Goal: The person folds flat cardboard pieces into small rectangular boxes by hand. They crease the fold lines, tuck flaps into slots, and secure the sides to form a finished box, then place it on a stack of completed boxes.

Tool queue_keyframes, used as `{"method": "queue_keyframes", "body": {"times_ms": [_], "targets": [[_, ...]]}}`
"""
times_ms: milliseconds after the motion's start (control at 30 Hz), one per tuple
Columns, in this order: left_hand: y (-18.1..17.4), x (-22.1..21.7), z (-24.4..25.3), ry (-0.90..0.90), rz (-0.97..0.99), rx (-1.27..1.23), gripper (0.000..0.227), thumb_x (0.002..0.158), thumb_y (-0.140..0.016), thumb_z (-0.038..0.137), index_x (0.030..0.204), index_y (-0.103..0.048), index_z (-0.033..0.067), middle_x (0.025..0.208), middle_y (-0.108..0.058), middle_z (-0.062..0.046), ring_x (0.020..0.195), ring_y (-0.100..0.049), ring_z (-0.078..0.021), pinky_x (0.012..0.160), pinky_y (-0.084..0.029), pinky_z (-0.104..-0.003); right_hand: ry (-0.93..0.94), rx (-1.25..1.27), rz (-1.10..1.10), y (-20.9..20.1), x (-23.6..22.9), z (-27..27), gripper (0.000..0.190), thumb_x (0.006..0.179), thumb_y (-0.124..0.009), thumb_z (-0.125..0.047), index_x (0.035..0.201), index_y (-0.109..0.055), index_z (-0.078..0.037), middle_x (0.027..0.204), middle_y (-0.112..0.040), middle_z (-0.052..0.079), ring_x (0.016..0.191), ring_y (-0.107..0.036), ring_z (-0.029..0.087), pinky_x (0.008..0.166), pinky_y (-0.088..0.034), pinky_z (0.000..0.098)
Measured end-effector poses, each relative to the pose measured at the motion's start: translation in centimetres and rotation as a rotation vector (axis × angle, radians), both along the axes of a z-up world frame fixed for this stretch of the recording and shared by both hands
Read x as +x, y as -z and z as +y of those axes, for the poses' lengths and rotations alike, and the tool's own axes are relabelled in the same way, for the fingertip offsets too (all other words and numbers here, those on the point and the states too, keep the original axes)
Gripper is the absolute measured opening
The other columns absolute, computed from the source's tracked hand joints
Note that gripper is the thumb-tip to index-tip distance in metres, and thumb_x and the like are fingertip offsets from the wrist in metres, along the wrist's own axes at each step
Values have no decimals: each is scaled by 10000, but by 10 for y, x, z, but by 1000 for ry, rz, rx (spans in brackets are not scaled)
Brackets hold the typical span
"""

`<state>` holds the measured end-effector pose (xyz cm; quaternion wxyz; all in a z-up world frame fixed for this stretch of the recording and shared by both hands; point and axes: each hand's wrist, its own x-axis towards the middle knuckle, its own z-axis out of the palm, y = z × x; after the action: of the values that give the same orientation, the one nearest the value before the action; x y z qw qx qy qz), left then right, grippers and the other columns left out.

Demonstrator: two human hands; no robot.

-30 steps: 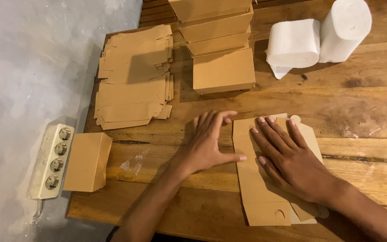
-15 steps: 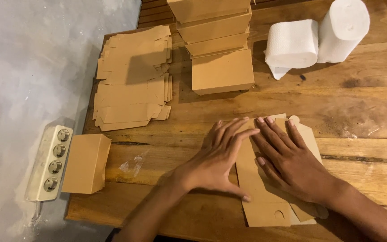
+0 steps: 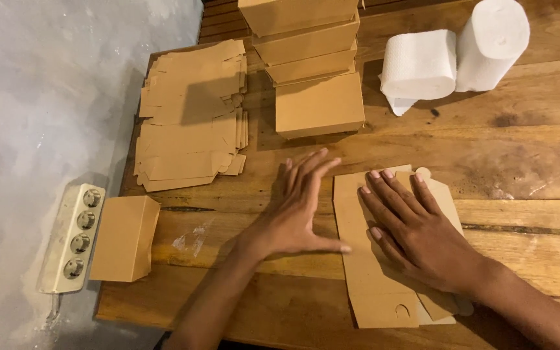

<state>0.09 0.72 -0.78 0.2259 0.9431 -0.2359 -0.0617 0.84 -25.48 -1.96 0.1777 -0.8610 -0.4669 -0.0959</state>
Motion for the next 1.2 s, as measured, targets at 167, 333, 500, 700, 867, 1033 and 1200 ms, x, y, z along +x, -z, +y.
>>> {"method": "queue_keyframes", "body": {"times_ms": [167,333,500,700,867,1033,1200], "targets": [[-10,0,4,-84,66,-49,1253,738,-786,674,1597,-59,124,1695,-53,-188,1576,-75,-346,1248,49,-621,-2,-2,23,-2,-1,0,635,1057,-365,-342,1622,-261,-73,1702,-235,163,1597,-154,318,1280,-54,531],[4,4,6,-187,18,-108,1115,828,-751,579,1588,-79,118,1675,-121,-186,1571,-131,-338,1257,36,-616,2,13,7,-4,-1,1,626,1054,-383,-343,1608,-293,-65,1688,-275,169,1591,-189,327,1280,-88,540],[17,9,10,-323,-111,-120,998,821,-827,473,1552,-229,149,1582,-375,-164,1379,-400,-359,1176,-246,-546,-1,-3,-6,-4,-1,2,626,1062,-354,-343,1617,-273,-65,1696,-247,174,1594,-173,321,1285,-59,528],[-3,5,5,-299,67,-83,1110,793,-811,586,1580,-134,195,1609,-293,-272,1421,-373,-441,1240,-71,-600,1,16,8,-2,-1,1,624,1056,-368,-325,1613,-280,-58,1696,-250,178,1594,-178,330,1281,-73,540],[-19,-7,-10,-121,97,14,1317,692,-834,672,1584,-53,99,1690,-70,-198,1566,-93,-347,1248,23,-613,7,-16,-10,-2,-1,1,633,1056,-360,-347,1612,-275,-58,1691,-253,184,1588,-189,327,1279,-74,537],[-27,-16,-19,-24,196,47,1472,637,-845,720,1602,54,67,1692,70,-249,1569,35,-391,1226,77,-621,-2,-8,10,-3,-1,1,638,1055,-360,-346,1617,-266,-60,1693,-248,180,1589,-185,316,1283,-62,536],[-27,-21,-24,62,230,12,1505,574,-856,710,1607,56,106,1682,177,-251,1552,197,-430,1195,189,-630,18,-9,-50,-1,-2,2,616,1035,-385,-318,1590,-329,-55,1682,-296,183,1573,-252,345,1263,-145,553]]}}
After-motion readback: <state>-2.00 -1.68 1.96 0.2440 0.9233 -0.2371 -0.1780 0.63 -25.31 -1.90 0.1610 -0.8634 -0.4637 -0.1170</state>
